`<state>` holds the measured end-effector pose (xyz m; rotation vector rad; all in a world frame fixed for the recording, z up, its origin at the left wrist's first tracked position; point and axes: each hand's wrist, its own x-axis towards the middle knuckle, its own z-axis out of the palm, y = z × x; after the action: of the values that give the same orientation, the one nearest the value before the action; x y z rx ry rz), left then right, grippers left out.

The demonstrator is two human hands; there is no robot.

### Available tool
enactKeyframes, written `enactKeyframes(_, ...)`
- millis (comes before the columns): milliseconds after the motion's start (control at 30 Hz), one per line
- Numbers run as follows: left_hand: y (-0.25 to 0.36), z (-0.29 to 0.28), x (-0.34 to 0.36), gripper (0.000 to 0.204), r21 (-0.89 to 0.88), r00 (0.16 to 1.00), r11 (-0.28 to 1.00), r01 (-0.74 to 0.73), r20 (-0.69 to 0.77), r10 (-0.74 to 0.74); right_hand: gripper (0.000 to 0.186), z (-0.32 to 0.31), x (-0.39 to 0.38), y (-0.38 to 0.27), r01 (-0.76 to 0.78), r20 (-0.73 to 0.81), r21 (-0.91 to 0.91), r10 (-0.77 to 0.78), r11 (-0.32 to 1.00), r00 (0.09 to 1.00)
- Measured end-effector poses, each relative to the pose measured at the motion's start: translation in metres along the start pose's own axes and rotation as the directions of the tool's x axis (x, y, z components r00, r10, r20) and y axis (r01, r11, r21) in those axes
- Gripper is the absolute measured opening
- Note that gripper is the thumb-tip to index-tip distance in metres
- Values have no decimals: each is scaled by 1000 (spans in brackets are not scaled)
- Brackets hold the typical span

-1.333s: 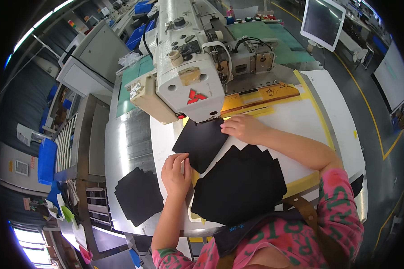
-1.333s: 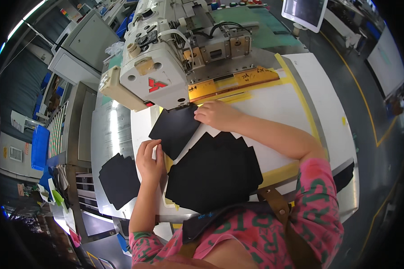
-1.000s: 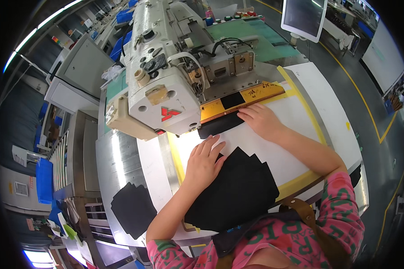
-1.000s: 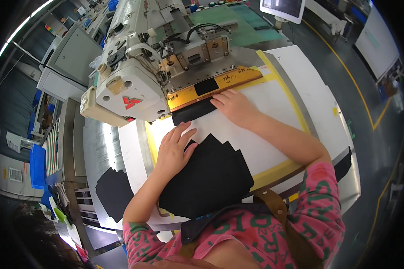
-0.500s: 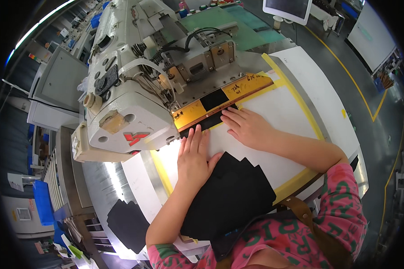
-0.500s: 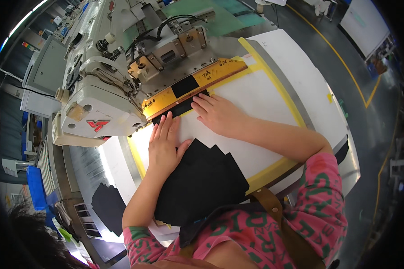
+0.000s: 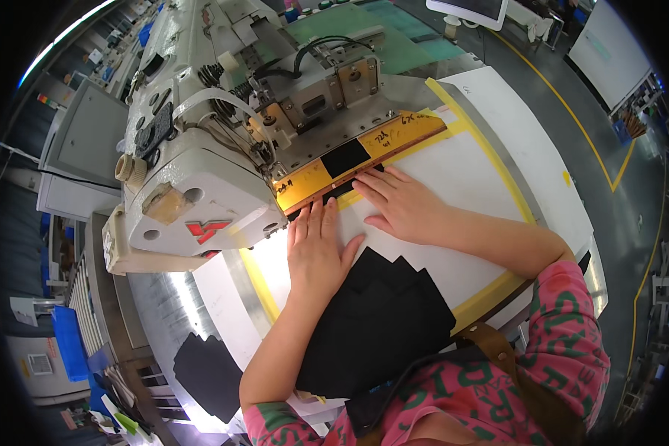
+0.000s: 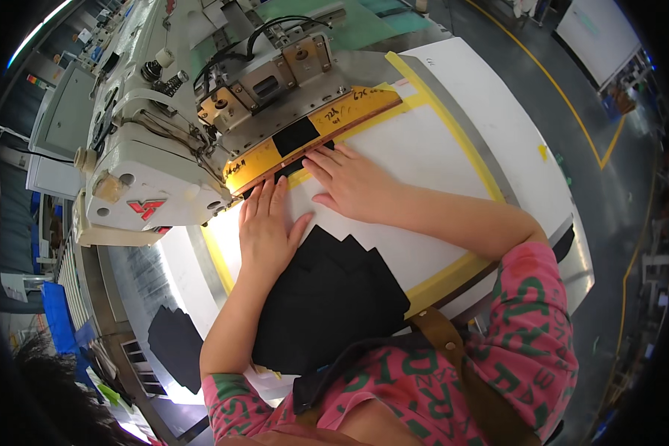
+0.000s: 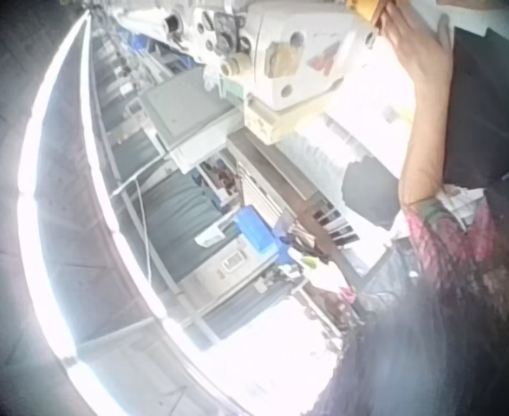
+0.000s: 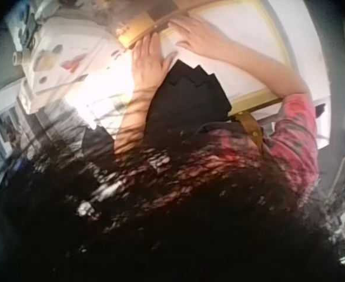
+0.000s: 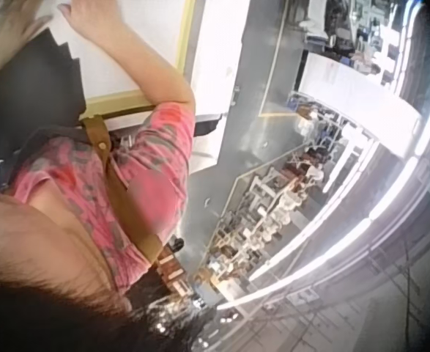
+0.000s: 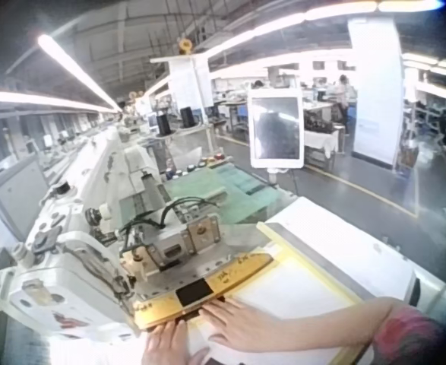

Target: The person aligns fabric pieces on a sewing machine workstation and operates the machine to stitch the pieces together.

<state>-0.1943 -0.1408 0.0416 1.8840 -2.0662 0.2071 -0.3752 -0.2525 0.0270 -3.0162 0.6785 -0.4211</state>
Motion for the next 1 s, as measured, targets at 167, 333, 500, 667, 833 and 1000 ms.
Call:
enactKeyframes(167, -3, -1, -6, 64, -59, 999, 998, 19, 34, -17, 62, -2, -7, -4, 0, 0, -65, 0, 998, 1000)
enactKeyframes(333, 0, -9, -16, 61, -13, 999, 999, 36, 18, -36, 62, -7, -8, -9, -11, 34, -62, 13, 998, 999)
enactKeyframes(500, -1, -4, -14, 61, -19, 1000, 999, 29, -9, -29, 63, -2, -9, -5, -53, -24, 13, 53, 999, 998)
enactKeyframes(667, -4, -4, -14, 61, -36, 1000, 999, 26, -15, -27, 63, -5, -8, -8, -44, -26, -17, 44, 999, 999)
enactKeyframes(833, -2, -5, -16, 60, -39, 999, 998, 39, -10, -40, 64, -8, -8, -11, -55, 18, -61, 56, 997, 998)
enactKeyframes(1000, -1, -5, -16, 60, -46, 999, 998, 34, -22, -35, 66, -9, -10, -9, -41, -7, -99, 40, 994, 999)
